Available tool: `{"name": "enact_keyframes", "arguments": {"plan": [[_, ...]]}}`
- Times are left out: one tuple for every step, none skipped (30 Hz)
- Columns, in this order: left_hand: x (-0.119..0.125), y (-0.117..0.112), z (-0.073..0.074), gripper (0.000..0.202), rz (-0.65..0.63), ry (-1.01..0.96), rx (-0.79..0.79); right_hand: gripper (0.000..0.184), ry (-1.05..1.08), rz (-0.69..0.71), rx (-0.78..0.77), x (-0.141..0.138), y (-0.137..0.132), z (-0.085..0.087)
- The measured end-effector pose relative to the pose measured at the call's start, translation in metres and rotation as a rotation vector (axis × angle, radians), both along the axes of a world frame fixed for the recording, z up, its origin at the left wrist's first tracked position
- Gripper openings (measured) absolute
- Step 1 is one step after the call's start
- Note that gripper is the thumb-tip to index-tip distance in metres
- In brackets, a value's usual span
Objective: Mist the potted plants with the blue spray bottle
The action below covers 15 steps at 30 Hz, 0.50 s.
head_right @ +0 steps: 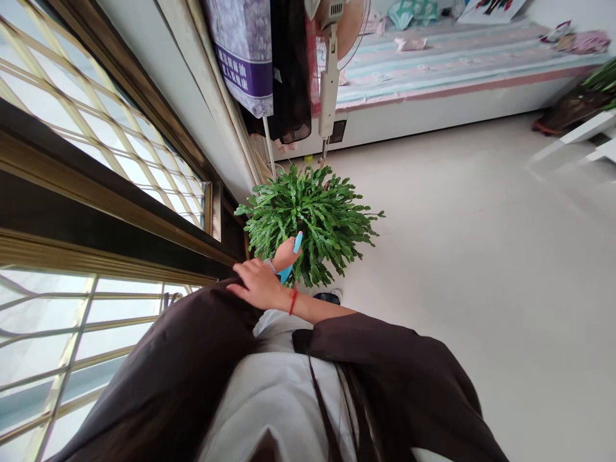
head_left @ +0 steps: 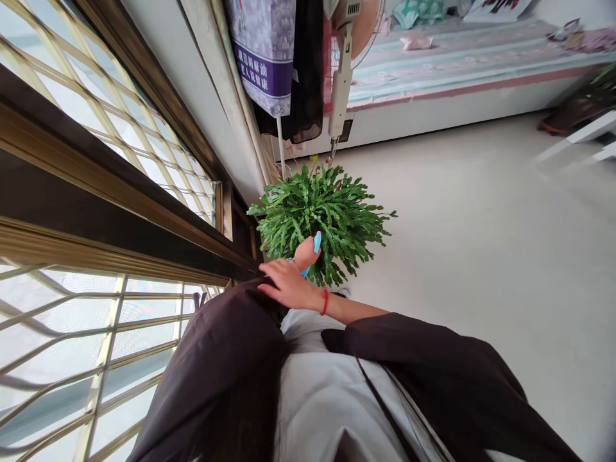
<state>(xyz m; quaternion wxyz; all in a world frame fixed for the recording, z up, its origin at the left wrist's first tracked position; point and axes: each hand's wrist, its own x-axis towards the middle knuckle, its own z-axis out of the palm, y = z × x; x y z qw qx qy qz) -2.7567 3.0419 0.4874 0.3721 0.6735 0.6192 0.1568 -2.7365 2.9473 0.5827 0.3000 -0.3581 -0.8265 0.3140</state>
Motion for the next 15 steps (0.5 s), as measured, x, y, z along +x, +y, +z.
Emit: {"name": "enact_keyframes", "arguments": {"plan": [[0.002,0.002,0.001,0.01,-0.009,-0.007,0.007,0.013,-0.027,0.079,-0.03,-0.011,-0.006,0.011],[0.003,0.004,0.002,0.008,-0.012,-0.025,0.007,0.008,-0.027,0.118,-0.052,-0.017,-0.013,0.019],[0.002,0.007,0.002,0.006,-0.006,-0.054,-0.002,0.007,0.003,0.147,-0.08,-0.018,-0.022,0.023],[-0.001,0.009,0.003,0.005,0.009,-0.093,-0.02,0.009,0.048,0.196,-0.129,-0.012,-0.031,0.025],[-0.005,0.013,0.003,0.004,0.03,-0.139,-0.043,0.009,0.08,0.269,-0.206,-0.001,-0.04,0.023],[-0.01,0.017,0.004,0.005,0.055,-0.188,-0.064,0.01,0.087,0.348,-0.298,0.013,-0.047,0.017],[-0.016,0.021,0.006,0.006,0.081,-0.238,-0.08,0.012,0.066,0.429,-0.378,0.027,-0.053,0.007],[-0.02,0.026,0.009,0.008,0.106,-0.286,-0.089,0.016,0.018,0.479,-0.439,0.039,-0.056,-0.006],[-0.023,0.03,0.012,0.009,0.13,-0.331,-0.091,0.019,-0.048,0.471,-0.478,0.048,-0.058,-0.02],[-0.023,0.035,0.016,0.01,0.152,-0.371,-0.087,0.02,-0.134,0.467,-0.488,0.051,-0.057,-0.035],[-0.021,0.038,0.021,0.009,0.17,-0.405,-0.079,0.019,-0.209,0.453,-0.473,0.048,-0.055,-0.049],[-0.016,0.041,0.026,0.009,0.184,-0.432,-0.068,0.017,-0.274,0.458,-0.442,0.04,-0.052,-0.062],[-0.009,0.042,0.031,0.009,0.194,-0.452,-0.055,0.015,-0.315,0.498,-0.395,0.028,-0.049,-0.072],[0.001,0.041,0.035,0.009,0.196,-0.461,-0.039,0.012,-0.363,0.541,-0.336,0.015,-0.046,-0.079],[0.011,0.039,0.038,0.01,0.192,-0.461,-0.02,0.009,-0.412,0.544,-0.266,0.004,-0.042,-0.084]]}}
